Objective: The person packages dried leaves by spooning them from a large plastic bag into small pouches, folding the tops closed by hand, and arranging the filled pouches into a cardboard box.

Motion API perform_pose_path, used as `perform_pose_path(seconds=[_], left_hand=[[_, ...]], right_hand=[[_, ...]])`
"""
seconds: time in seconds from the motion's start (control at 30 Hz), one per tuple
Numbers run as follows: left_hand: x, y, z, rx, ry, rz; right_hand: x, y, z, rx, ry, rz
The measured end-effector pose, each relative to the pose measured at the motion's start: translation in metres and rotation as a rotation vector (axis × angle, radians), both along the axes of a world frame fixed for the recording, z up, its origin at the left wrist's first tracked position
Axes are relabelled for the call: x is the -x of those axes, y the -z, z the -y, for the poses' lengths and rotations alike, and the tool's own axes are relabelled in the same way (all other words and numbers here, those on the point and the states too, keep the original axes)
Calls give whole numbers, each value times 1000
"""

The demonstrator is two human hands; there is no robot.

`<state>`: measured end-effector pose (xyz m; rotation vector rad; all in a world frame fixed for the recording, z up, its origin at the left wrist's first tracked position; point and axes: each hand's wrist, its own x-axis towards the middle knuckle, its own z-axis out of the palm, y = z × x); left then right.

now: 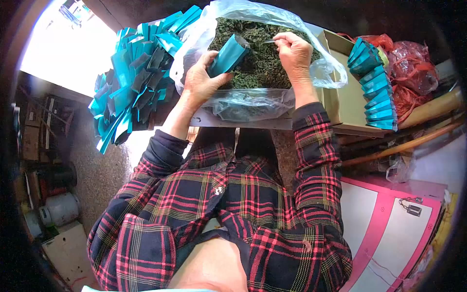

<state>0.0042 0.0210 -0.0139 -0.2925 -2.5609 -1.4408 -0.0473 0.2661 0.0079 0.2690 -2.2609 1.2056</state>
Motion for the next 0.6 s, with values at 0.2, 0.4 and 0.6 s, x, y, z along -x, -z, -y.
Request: perform_pose_path(seconds=[0.2,0.4,0.6], left_hand=[[-1,-2,0,6,6,-5],[0,-1,-1,17,-12,-14],[-2,-5,0,-30,14,11]], right_hand=[[-4,-23,-10,145,-146,6],[-10,-52,-8,81,-294,84],[-7,-70,-3,-215,-246,-52]])
